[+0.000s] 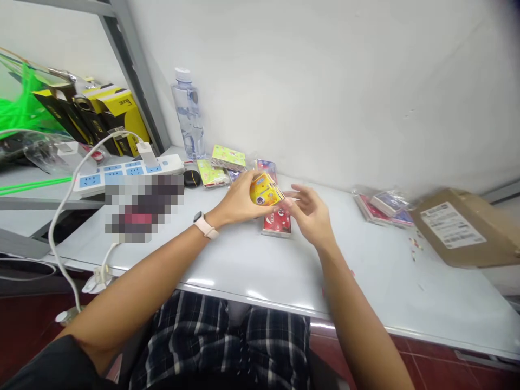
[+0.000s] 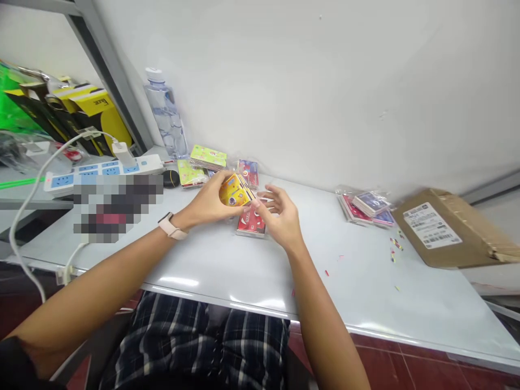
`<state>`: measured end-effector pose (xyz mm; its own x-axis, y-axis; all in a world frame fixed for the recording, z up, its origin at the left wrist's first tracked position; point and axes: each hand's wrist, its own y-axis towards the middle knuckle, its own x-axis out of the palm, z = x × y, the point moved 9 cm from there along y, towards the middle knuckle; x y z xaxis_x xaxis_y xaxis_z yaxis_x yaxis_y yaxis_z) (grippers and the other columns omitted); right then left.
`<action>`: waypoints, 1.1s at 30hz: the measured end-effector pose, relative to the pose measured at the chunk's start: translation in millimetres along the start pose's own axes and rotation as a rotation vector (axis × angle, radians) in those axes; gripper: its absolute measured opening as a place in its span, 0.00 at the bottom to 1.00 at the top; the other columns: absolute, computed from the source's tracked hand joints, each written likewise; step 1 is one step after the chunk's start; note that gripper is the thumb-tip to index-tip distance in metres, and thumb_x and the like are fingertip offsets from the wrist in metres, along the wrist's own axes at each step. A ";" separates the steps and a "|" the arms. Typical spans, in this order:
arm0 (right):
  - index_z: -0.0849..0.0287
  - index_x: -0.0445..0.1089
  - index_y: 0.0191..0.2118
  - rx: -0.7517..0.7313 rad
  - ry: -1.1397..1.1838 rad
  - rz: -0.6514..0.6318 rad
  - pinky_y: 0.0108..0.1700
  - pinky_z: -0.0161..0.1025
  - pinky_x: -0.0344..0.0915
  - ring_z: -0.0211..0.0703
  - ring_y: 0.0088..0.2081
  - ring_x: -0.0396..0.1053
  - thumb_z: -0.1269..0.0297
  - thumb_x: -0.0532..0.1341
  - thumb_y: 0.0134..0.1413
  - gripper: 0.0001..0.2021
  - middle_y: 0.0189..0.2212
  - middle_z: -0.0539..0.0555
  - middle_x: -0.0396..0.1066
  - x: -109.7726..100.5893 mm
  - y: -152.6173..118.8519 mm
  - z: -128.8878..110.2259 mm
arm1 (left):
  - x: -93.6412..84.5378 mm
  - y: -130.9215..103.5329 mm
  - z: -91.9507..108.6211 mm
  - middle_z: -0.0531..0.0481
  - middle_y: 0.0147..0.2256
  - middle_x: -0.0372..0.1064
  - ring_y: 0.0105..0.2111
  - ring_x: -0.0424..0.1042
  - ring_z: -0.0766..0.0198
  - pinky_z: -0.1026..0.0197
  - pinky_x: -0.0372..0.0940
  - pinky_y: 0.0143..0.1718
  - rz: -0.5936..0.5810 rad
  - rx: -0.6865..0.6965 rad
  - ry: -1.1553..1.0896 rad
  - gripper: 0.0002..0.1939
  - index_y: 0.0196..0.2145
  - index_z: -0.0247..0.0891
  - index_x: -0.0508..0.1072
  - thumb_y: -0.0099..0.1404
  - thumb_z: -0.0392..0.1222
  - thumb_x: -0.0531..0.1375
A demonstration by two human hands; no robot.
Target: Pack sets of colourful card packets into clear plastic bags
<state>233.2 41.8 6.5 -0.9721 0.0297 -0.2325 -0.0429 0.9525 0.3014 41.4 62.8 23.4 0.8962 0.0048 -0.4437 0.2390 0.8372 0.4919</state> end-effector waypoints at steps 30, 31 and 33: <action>0.51 0.77 0.48 -0.126 0.022 0.006 0.50 0.47 0.76 0.49 0.45 0.79 0.48 0.65 0.68 0.14 0.46 0.55 0.81 25.6 -8.2 -13.8 | -2.4 4.9 -8.7 0.49 0.41 0.74 0.42 0.75 0.58 0.54 0.70 0.46 -0.112 -0.135 -0.481 0.14 0.42 0.41 0.70 0.64 0.46 0.68; 0.51 0.77 0.48 -0.127 0.025 0.009 0.50 0.47 0.75 0.49 0.46 0.79 0.48 0.64 0.68 0.14 0.46 0.55 0.81 25.4 -8.3 -13.7 | -2.5 5.0 -8.2 0.49 0.42 0.75 0.43 0.75 0.58 0.53 0.70 0.47 -0.118 -0.132 -0.495 0.13 0.43 0.40 0.71 0.64 0.46 0.67; 0.50 0.76 0.50 -0.141 0.039 0.008 0.50 0.46 0.75 0.48 0.46 0.78 0.49 0.66 0.67 0.14 0.46 0.55 0.80 25.7 -8.7 -14.8 | -1.6 5.0 -6.9 0.48 0.44 0.76 0.46 0.76 0.56 0.52 0.70 0.51 -0.139 -0.123 -0.556 0.13 0.44 0.40 0.72 0.64 0.44 0.67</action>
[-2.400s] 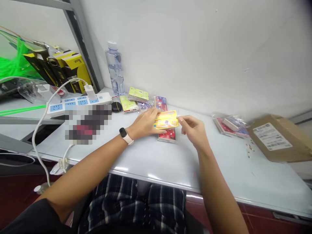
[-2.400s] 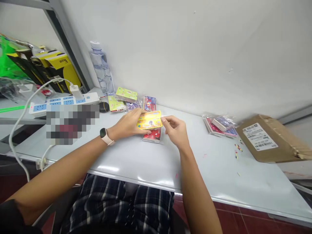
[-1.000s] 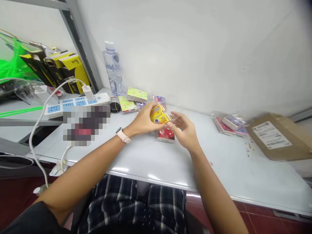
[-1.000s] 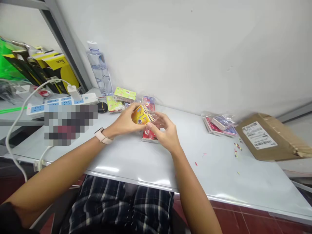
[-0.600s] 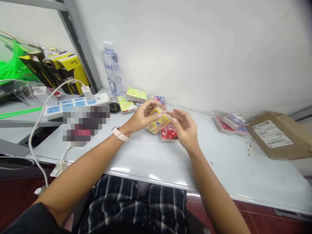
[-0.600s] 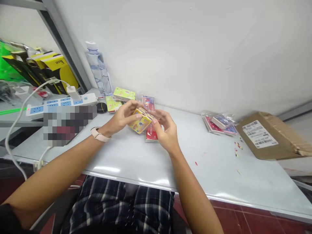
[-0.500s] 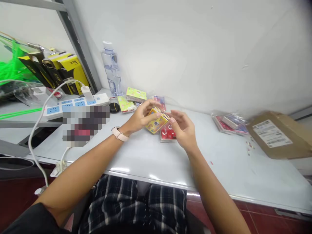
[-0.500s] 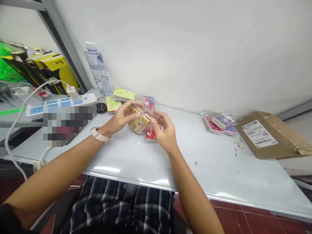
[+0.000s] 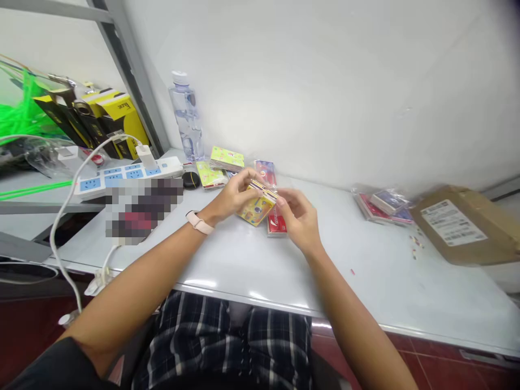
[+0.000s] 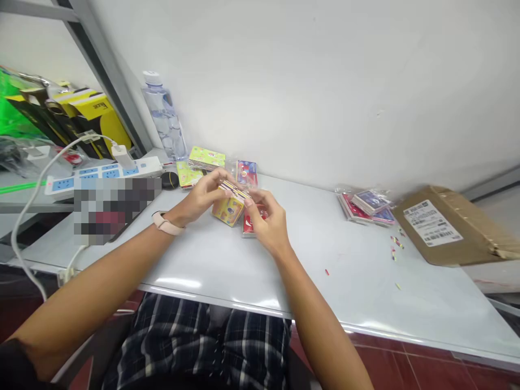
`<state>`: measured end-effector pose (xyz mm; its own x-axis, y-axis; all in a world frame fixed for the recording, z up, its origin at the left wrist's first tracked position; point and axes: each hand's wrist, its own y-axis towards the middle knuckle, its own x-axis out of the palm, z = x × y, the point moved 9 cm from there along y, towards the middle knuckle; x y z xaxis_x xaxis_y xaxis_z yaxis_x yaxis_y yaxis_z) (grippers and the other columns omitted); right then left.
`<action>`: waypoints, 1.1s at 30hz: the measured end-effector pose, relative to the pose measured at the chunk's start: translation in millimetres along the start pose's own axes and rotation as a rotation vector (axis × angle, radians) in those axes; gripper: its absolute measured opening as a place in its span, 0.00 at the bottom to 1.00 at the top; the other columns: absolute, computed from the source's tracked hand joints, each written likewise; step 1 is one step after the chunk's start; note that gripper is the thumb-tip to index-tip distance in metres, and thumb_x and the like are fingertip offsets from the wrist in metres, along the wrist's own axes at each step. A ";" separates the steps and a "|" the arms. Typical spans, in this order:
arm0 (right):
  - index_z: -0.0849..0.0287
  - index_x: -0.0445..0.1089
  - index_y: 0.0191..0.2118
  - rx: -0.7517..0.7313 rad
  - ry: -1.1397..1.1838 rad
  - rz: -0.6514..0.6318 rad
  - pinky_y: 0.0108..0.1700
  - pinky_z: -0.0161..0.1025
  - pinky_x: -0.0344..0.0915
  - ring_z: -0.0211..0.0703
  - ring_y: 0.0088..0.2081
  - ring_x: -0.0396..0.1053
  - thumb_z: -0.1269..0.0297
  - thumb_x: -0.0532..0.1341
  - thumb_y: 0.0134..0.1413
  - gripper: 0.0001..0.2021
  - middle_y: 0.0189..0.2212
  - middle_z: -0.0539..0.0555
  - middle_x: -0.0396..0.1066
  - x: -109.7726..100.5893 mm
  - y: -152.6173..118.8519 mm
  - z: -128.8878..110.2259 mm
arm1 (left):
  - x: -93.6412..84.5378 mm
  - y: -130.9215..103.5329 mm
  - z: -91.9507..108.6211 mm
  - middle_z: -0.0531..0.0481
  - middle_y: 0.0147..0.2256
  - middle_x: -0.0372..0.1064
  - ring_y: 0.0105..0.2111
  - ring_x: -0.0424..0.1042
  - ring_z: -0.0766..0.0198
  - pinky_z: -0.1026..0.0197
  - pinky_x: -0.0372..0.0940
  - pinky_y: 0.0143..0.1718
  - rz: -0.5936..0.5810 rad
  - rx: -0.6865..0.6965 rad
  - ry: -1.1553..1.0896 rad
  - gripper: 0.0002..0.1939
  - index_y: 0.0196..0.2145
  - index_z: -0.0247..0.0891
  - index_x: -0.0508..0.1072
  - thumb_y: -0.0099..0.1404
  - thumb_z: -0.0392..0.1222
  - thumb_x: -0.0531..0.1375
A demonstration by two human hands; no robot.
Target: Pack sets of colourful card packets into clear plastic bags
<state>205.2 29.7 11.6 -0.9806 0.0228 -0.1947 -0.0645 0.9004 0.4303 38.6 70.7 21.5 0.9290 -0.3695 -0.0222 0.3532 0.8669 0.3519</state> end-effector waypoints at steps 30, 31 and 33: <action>0.46 0.85 0.40 -0.206 0.013 -0.028 0.59 0.56 0.74 0.54 0.56 0.78 0.64 0.59 0.69 0.15 0.51 0.53 0.82 -16.8 -2.7 -33.6 | 9.2 -1.5 -0.7 0.45 0.53 0.81 0.57 0.76 0.43 0.35 0.68 0.63 -0.207 -0.099 -0.239 0.12 0.31 0.45 0.85 0.62 0.54 0.69; 0.46 0.85 0.41 -0.218 0.019 -0.026 0.59 0.56 0.74 0.54 0.56 0.78 0.64 0.59 0.70 0.15 0.51 0.53 0.82 -16.6 -3.1 -34.5 | 9.7 -2.0 0.5 0.44 0.54 0.80 0.58 0.76 0.43 0.35 0.68 0.63 -0.213 -0.102 -0.230 0.14 0.30 0.44 0.85 0.63 0.56 0.68; 0.46 0.85 0.41 -0.233 0.017 -0.007 0.58 0.55 0.74 0.53 0.54 0.79 0.63 0.62 0.69 0.11 0.49 0.54 0.83 -16.3 -3.5 -34.8 | 9.8 -2.5 2.1 0.42 0.53 0.80 0.56 0.77 0.45 0.38 0.69 0.62 -0.202 -0.093 -0.181 0.17 0.29 0.43 0.84 0.66 0.58 0.68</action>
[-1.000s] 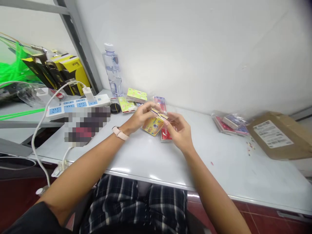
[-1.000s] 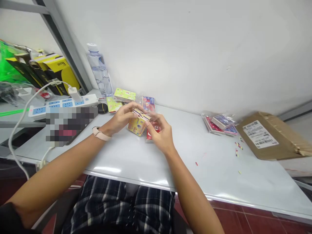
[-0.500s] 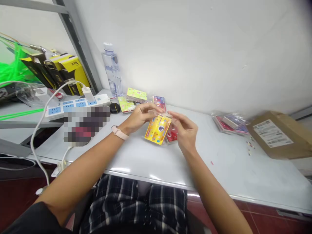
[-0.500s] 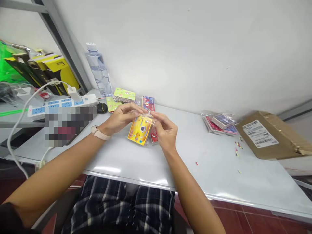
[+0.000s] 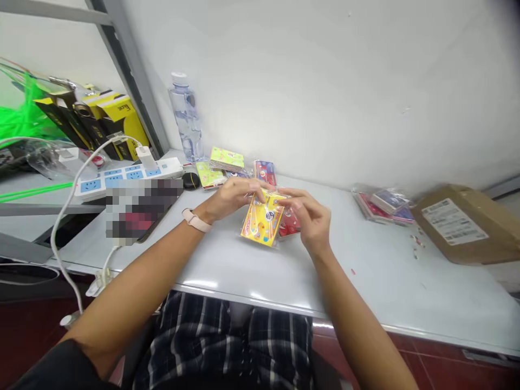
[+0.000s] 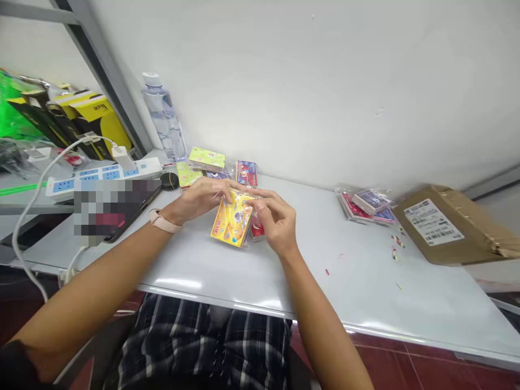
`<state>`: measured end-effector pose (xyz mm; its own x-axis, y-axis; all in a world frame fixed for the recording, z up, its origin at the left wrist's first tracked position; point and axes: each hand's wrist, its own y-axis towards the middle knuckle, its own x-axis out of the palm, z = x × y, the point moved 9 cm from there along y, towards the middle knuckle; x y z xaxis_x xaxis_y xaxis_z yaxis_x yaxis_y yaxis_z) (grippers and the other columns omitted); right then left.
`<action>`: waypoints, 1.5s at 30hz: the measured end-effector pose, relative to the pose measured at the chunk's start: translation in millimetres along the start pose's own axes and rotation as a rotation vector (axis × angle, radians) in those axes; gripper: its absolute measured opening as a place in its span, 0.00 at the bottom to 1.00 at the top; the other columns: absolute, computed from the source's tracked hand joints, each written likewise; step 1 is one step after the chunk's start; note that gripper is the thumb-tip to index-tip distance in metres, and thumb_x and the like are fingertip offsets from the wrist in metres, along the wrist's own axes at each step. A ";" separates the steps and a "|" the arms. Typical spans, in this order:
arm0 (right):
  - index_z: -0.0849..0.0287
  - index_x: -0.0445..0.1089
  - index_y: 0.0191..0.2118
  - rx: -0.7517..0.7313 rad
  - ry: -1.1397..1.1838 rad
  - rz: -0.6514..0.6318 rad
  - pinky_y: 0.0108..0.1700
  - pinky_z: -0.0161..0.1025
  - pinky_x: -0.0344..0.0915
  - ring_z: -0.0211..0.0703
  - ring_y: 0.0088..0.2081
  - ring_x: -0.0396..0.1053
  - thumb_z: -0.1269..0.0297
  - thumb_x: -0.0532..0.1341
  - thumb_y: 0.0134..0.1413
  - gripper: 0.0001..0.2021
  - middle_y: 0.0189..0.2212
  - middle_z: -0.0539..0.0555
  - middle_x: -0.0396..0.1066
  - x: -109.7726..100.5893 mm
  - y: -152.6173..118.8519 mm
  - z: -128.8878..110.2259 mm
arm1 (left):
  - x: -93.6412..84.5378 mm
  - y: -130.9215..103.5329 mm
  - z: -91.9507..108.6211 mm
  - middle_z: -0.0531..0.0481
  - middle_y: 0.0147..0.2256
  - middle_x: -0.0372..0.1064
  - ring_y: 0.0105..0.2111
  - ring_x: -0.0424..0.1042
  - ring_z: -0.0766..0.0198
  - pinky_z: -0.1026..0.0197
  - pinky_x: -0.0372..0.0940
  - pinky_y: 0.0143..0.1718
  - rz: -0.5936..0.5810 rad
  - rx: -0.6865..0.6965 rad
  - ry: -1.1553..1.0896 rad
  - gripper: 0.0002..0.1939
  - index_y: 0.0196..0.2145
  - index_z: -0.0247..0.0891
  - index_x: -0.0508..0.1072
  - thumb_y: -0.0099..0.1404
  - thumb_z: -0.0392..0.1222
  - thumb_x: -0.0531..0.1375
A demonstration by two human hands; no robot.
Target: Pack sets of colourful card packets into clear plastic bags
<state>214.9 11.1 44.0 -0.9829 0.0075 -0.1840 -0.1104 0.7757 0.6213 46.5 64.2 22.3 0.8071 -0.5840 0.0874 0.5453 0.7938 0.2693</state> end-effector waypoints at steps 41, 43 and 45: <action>0.56 0.72 0.28 0.504 0.360 -0.405 0.32 0.37 0.71 0.41 0.31 0.72 0.52 0.86 0.25 0.28 0.30 0.49 0.76 15.1 -8.2 32.5 | 20.6 -10.3 -29.9 0.50 0.31 0.78 0.30 0.76 0.64 0.60 0.71 0.36 -0.316 -0.278 -0.170 0.28 0.32 0.35 0.78 0.39 0.49 0.84; 0.56 0.68 0.26 0.506 0.410 -0.556 0.30 0.36 0.67 0.39 0.28 0.68 0.50 0.86 0.25 0.29 0.27 0.48 0.73 29.9 -15.7 28.2 | 32.1 -13.5 -29.5 0.51 0.29 0.77 0.29 0.75 0.64 0.60 0.71 0.35 -0.398 -0.293 -0.149 0.29 0.30 0.34 0.78 0.34 0.47 0.85; 0.56 0.64 0.23 0.518 0.458 -0.700 0.29 0.36 0.64 0.37 0.27 0.66 0.47 0.85 0.25 0.32 0.26 0.47 0.72 43.5 -26.3 25.3 | 43.1 -17.3 -29.2 0.52 0.28 0.77 0.28 0.74 0.64 0.61 0.71 0.34 -0.468 -0.311 -0.145 0.28 0.28 0.35 0.78 0.33 0.46 0.85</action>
<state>178.8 7.0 0.4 -0.6946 -0.7193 -0.0023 -0.7184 0.6936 0.0536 78.5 30.2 -6.6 0.4367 -0.8846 0.1633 0.8952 0.4453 0.0182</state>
